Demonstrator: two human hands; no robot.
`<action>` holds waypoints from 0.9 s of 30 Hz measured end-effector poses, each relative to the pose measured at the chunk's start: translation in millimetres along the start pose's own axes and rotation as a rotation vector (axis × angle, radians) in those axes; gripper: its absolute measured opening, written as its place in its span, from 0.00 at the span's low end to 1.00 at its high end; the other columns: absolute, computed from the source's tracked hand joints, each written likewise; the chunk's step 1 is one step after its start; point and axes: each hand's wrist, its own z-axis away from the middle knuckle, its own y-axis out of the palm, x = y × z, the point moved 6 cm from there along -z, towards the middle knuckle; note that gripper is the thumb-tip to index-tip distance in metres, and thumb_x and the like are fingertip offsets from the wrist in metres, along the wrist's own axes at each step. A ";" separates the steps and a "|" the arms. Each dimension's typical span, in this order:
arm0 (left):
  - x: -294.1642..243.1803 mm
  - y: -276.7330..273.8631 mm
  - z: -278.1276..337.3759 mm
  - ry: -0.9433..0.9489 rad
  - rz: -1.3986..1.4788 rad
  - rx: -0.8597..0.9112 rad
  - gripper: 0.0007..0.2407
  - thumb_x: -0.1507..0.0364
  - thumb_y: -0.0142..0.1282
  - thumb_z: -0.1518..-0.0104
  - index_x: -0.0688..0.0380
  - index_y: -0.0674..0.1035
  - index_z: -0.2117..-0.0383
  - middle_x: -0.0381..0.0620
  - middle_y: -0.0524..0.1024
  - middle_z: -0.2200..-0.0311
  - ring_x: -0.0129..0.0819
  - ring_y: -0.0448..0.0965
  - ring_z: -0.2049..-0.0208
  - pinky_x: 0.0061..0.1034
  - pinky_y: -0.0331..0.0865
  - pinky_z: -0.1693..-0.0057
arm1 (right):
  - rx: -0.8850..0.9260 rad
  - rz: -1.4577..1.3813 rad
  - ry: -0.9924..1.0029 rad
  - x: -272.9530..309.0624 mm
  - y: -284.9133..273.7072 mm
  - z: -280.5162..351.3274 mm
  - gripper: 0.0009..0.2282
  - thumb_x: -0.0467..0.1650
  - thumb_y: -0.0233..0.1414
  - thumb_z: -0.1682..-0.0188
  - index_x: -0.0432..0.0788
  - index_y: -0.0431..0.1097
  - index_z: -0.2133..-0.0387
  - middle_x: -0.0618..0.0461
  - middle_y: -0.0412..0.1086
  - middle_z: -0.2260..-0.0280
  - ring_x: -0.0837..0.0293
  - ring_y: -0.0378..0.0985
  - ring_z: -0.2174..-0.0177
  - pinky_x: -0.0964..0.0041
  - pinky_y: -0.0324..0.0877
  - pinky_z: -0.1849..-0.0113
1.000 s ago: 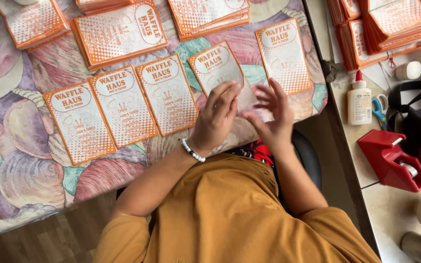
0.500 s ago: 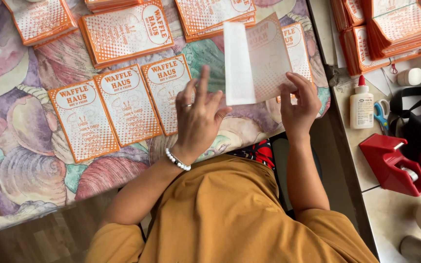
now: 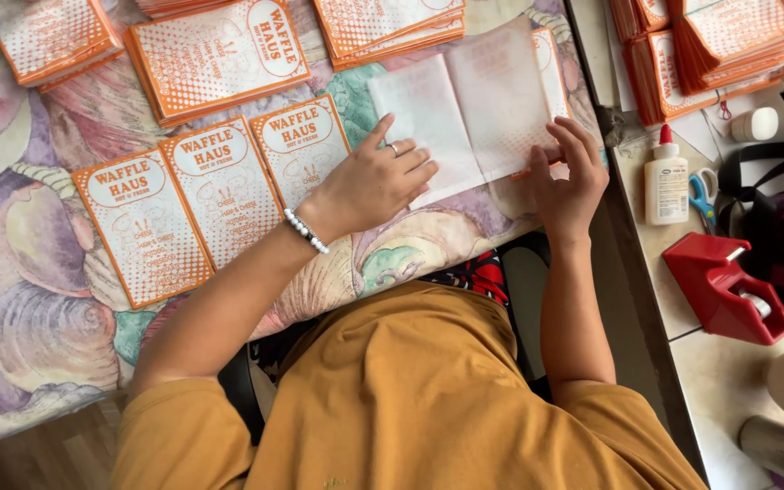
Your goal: Applying glue to paper bag templates and folding them to assemble finished bags.
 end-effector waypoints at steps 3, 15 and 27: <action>-3.2 7.7 -2.6 0.014 -0.007 0.008 0.12 0.66 0.41 0.31 0.50 0.77 0.48 0.45 0.79 0.60 0.42 0.82 0.56 0.57 0.54 0.33 | 0.018 -0.005 0.030 -3.9 -16.3 6.6 0.13 0.14 0.59 0.52 0.31 0.74 0.53 0.34 0.73 0.54 0.45 0.80 0.70 0.55 0.78 0.69; 0.4 20.0 -33.5 0.034 0.085 0.296 0.20 0.64 0.38 0.32 0.44 0.66 0.33 0.50 0.56 0.29 0.52 0.52 0.29 0.60 0.40 0.29 | 0.437 0.782 0.708 -91.5 -131.4 50.0 0.30 0.40 0.57 0.42 0.30 0.59 0.35 0.29 0.66 0.48 0.29 0.67 0.52 0.37 0.63 0.54; 2.5 15.4 -29.0 -0.016 0.168 0.246 0.22 0.62 0.42 0.33 0.45 0.66 0.32 0.53 0.55 0.29 0.56 0.50 0.29 0.63 0.38 0.30 | -0.067 0.714 0.149 -43.6 -154.2 20.1 0.11 0.24 0.74 0.54 0.28 0.82 0.63 0.40 0.80 0.67 0.49 0.78 0.69 0.56 0.72 0.69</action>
